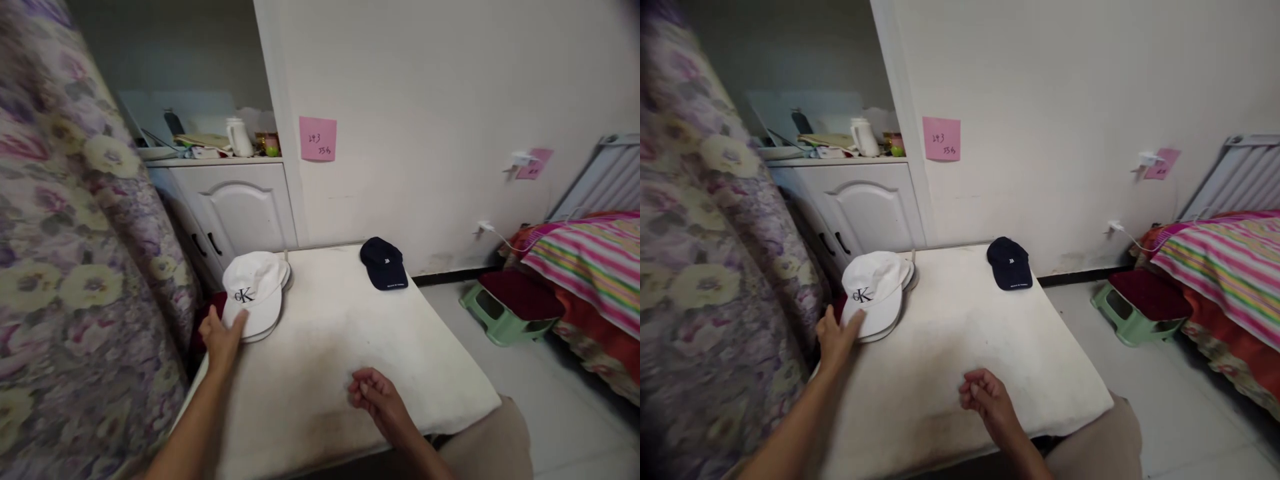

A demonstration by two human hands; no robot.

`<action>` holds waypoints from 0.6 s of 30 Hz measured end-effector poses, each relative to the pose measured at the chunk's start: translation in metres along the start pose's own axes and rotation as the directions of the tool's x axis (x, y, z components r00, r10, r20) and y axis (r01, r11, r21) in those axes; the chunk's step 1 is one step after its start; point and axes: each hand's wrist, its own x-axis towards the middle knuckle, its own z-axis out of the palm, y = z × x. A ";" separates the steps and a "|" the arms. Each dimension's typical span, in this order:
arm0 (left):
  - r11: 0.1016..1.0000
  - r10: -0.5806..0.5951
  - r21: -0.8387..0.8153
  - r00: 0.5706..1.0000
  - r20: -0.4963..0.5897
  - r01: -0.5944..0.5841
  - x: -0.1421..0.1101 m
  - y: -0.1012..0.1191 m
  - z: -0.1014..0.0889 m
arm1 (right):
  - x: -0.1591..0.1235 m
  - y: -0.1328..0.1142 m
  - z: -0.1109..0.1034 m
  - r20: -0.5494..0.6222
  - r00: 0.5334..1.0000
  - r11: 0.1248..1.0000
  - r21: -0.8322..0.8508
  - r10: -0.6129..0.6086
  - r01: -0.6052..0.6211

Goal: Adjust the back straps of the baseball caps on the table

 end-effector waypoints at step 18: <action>0.879 0.308 0.338 0.942 0.134 -0.335 -0.103 -0.010 0.028 | 0.103 -0.095 -0.073 -0.466 0.876 0.950 0.198 -0.125 0.241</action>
